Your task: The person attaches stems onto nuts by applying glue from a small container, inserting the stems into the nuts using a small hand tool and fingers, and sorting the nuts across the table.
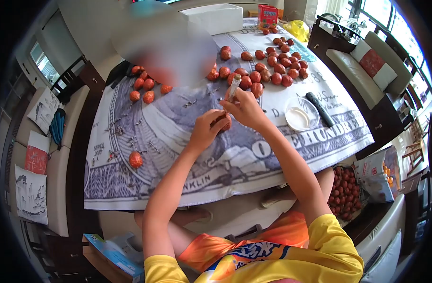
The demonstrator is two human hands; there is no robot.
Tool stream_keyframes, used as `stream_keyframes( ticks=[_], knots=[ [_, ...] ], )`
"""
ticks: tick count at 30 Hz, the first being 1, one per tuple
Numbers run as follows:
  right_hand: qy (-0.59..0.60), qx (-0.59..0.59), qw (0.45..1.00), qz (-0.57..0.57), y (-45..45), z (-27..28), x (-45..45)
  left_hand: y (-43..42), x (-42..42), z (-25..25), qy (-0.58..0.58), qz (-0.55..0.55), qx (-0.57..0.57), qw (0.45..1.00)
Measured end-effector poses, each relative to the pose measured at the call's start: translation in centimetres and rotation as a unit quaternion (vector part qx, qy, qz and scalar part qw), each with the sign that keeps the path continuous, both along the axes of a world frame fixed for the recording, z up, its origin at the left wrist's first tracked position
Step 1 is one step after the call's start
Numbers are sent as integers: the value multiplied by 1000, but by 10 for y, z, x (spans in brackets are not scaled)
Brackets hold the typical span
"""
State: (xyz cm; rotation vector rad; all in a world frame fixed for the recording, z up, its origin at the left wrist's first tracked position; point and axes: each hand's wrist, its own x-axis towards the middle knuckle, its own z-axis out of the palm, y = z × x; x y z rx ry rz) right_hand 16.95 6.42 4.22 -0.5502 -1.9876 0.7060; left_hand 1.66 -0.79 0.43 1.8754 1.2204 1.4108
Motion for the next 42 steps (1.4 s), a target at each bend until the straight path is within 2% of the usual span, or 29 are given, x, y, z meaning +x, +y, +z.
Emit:
stream_keyframes(
  ticks=[11, 22, 34, 42],
  knots=[
    [4, -22, 1000, 14, 1, -5, -3, -3, 0, 8, 6, 6, -47, 999],
    [16, -8, 1000, 16, -1, -7, -6, 4, -1, -3, 13, 18, 7, 1000],
    [34, -18, 999, 25, 3, -25, -8, 2, -3, -10, -2, 23, -43, 999],
    [62, -32, 997, 21, 2, -14, -4, 4, 3, 0, 6, 54, -46, 997]
  ],
)
